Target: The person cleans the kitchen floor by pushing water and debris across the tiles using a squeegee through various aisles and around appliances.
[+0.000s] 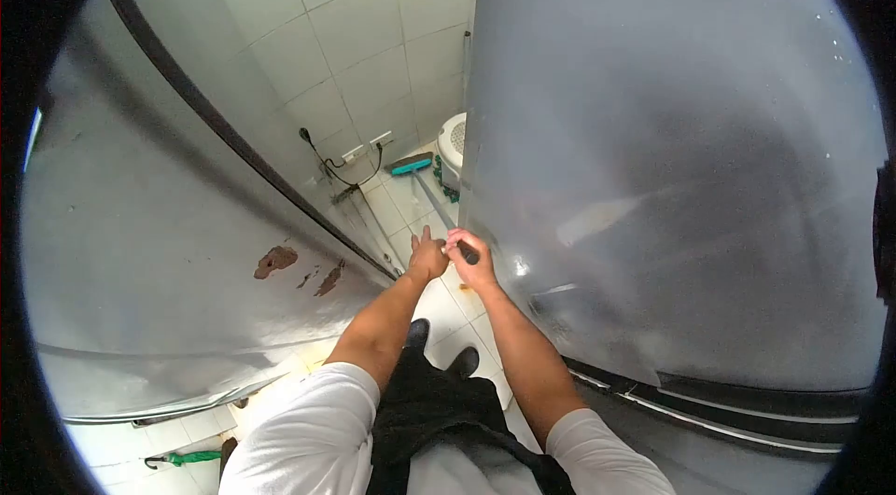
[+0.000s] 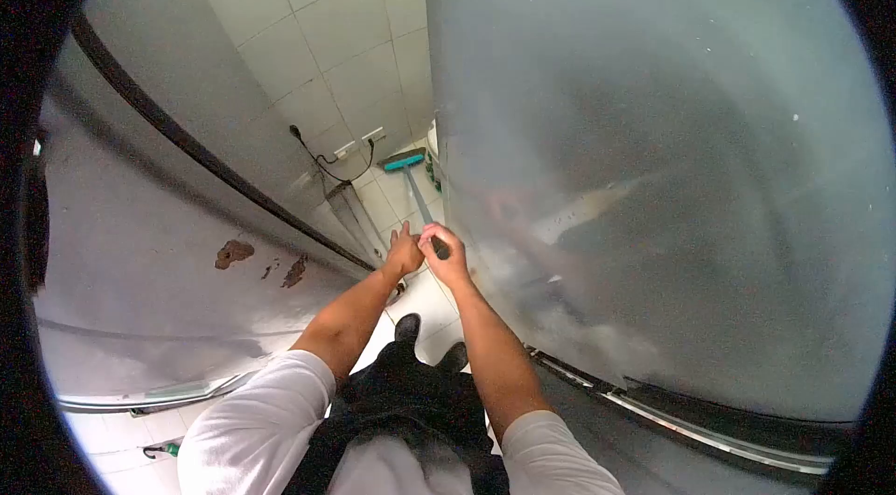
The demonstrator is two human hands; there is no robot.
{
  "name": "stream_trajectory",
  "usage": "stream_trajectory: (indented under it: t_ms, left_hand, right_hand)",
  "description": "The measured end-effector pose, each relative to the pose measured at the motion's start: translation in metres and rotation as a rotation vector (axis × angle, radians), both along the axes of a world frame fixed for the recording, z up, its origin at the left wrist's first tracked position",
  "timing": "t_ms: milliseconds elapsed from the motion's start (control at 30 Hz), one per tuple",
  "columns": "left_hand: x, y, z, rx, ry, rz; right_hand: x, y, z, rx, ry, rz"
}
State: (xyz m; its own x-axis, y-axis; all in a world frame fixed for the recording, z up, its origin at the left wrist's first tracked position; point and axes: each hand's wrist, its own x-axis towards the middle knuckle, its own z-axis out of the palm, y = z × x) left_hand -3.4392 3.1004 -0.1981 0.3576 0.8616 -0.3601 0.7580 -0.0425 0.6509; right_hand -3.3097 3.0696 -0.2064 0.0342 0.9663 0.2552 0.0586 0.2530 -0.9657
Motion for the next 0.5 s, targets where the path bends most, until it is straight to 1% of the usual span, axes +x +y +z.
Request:
stream_trajectory:
  t_ms: [33, 67, 100, 133, 167, 200, 233, 300, 333, 367, 433, 467, 500]
  left_hand:
    - [0.003, -0.006, 0.003, 0.020, 0.275, -0.102]
    - [0.003, -0.016, -0.034, 0.103, 0.182, -0.027]
    - [0.006, -0.026, -0.063, 0.097, 0.182, -0.037]
    - [0.012, -0.035, -0.087, 0.189, -0.040, 0.062]
    - [0.019, -0.045, -0.098, 0.275, -0.264, 0.166]
    - [0.025, -0.056, -0.050, 0.258, -0.347, 0.130]
    - [0.036, -0.072, -0.041, 0.419, -0.512, 0.233]
    - [0.035, -0.079, -0.117, 0.164, -1.101, 0.246]
    - [0.031, -0.092, -0.091, 0.350, -0.474, 0.222]
    - [0.036, -0.085, -0.139, -0.024, -1.185, 0.495]
    - [0.037, -0.087, -0.106, -0.109, -0.888, 0.629]
    - [0.038, -0.082, -0.104, 0.102, -0.509, 0.578]
    - [0.031, -0.088, -0.019, 0.018, -0.318, 0.294]
  right_hand:
    - [0.004, -0.004, 0.010, -0.013, -0.003, -0.064]
    - [0.007, -0.004, 0.028, -0.024, -0.052, -0.037]
    - [0.009, -0.005, 0.045, -0.035, -0.096, -0.019]
    - [0.008, -0.013, 0.063, -0.043, -0.096, -0.030]
    - [0.005, -0.022, 0.081, -0.058, -0.170, -0.033]
    - [0.004, -0.028, 0.100, -0.066, -0.248, -0.036]
    - [0.003, -0.040, 0.115, -0.033, -0.304, -0.027]
    - [0.000, -0.069, 0.134, -0.002, -0.308, -0.042]
    - [-0.001, -0.084, 0.148, -0.003, -0.307, -0.047]
    - [0.000, -0.099, 0.164, -0.023, -0.329, -0.045]
    - [0.005, -0.121, 0.179, -0.043, -0.348, -0.044]
    - [0.009, -0.127, 0.183, -0.026, -0.267, -0.048]
    - [0.012, -0.133, 0.188, -0.012, -0.184, -0.053]
